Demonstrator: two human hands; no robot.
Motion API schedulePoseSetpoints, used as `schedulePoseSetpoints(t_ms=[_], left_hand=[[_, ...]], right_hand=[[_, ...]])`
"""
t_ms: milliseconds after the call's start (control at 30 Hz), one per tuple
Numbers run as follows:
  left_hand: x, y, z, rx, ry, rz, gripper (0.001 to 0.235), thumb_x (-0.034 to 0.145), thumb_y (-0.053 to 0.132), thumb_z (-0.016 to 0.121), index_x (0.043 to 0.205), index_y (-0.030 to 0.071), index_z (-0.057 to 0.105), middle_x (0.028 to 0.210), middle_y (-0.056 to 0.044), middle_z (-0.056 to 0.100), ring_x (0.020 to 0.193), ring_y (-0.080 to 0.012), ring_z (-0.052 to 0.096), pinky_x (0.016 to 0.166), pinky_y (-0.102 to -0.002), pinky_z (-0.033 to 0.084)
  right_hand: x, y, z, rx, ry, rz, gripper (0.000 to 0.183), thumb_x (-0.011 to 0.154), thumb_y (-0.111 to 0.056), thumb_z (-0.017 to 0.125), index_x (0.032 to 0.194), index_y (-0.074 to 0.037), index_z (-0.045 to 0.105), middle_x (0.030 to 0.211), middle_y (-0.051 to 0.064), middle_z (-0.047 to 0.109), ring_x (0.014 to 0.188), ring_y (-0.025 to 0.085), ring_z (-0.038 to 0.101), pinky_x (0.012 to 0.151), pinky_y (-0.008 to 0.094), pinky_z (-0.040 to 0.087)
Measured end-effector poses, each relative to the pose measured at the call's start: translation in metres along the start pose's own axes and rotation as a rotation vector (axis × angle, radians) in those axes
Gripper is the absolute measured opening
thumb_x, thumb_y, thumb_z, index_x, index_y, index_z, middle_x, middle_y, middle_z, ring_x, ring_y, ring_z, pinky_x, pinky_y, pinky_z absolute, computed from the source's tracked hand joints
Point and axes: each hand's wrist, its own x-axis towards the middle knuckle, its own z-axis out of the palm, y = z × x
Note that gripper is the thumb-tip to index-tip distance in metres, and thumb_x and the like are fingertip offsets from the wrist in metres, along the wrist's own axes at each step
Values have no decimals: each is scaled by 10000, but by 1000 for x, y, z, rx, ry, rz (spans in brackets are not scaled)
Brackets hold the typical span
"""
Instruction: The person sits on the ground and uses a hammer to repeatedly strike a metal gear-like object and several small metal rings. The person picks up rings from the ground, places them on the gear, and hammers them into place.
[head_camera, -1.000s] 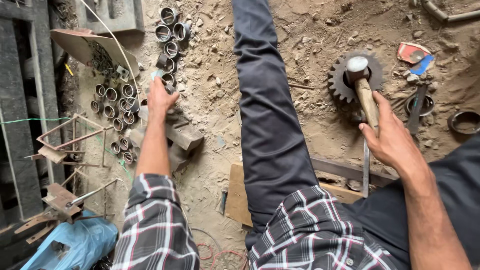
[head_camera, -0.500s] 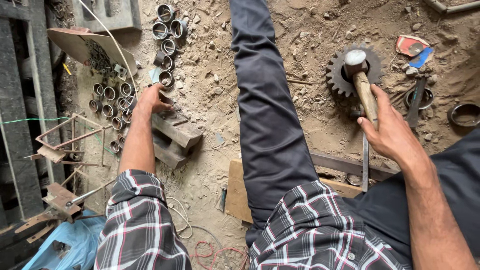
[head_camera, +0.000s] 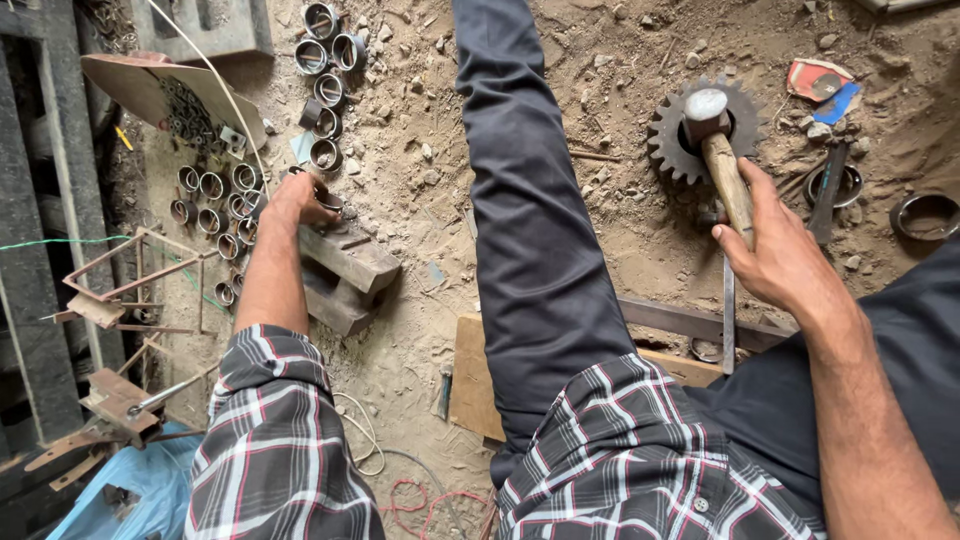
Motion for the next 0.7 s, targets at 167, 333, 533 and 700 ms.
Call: schedulePoseSetpoints(t_ms=[167, 333, 533, 700], left_hand=[[0, -1, -5, 101, -27, 38, 610, 709, 187, 935, 1257, 56, 699, 1222, -138, 738, 1095, -264, 706, 1028, -365, 550], [-5, 1, -5, 102, -24, 18, 678, 708, 231, 945, 1305, 95, 654, 1260, -124, 709, 1147, -272, 671, 1065, -382, 510], [-9, -2, -5, 94, -3, 62, 751, 686, 302, 946, 1335, 95, 629, 1317, -112, 682, 1177, -268, 661, 1083, -387, 505], [-9, -9, -2, -25, 31, -21, 749, 727, 342, 879, 1393, 134, 605, 1297, -158, 680, 1152, -297, 682, 1033, -430, 564]], right_hand=[[0, -3, -1, 10, 1, 4, 794, 948, -174, 637, 1621, -96, 223, 1460, 335, 503, 1322, 460, 537, 1092, 518, 427], [0, 0, 0, 17, 15, -32, 787, 942, -168, 639, 1613, -90, 234, 1472, 333, 498, 1345, 459, 519, 1096, 517, 421], [1, 2, 1, 20, 20, -52, 790, 937, -167, 640, 1610, -88, 233, 1478, 335, 490, 1350, 461, 509, 1101, 511, 415], [0, -2, 0, 18, 4, -10, 787, 939, -171, 637, 1609, -111, 229, 1450, 329, 509, 1322, 456, 536, 1081, 513, 434]])
